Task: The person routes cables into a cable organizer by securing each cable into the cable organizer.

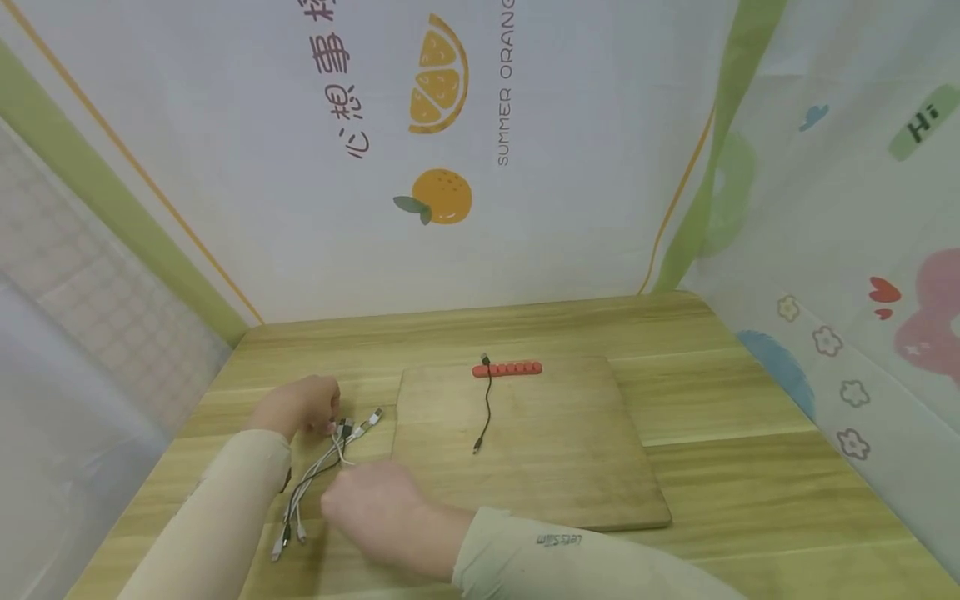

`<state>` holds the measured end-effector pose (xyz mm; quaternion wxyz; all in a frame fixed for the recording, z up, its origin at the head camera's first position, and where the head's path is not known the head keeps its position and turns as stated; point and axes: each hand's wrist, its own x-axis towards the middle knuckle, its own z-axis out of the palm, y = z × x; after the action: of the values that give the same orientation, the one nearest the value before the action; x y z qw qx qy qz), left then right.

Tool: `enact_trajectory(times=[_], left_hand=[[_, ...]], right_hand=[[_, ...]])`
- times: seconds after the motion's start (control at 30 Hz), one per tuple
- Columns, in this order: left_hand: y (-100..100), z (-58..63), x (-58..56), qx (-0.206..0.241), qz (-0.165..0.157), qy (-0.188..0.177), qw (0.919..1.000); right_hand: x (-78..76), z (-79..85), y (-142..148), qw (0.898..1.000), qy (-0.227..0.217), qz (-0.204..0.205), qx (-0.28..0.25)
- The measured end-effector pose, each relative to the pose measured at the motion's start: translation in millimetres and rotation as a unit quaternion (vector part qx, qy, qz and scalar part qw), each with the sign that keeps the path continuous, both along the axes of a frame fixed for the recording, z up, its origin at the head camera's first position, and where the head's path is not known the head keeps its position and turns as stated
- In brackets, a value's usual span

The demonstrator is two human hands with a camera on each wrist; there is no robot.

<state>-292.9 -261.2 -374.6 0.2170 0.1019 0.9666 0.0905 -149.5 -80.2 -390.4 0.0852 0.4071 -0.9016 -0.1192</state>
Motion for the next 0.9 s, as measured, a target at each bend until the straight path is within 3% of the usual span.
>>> enact_trajectory(times=[0.3,0.57,0.73,0.9], left_hand=[[-7.4,-3.0,0.8,0.035,0.004,-0.012,0.9993],[-11.6,-1.8,1.3,0.034,-0.03,0.026,0.9986],[-9.2,9.3,-5.6,0.023,-0.046,0.057,0.9971],[-7.6,29.9,-12.5,0.022,-0.064,0.067,0.9955]], right_hand=[[-4.3,1.6,11.6,0.999,-0.007,0.04,-0.018],[-6.8,0.6,13.2,0.998,-0.024,0.048,-0.028],[-9.3,1.2,15.5,0.998,-0.025,0.055,-0.034],[-12.2,4.0,18.4,0.998,-0.022,0.052,-0.03]])
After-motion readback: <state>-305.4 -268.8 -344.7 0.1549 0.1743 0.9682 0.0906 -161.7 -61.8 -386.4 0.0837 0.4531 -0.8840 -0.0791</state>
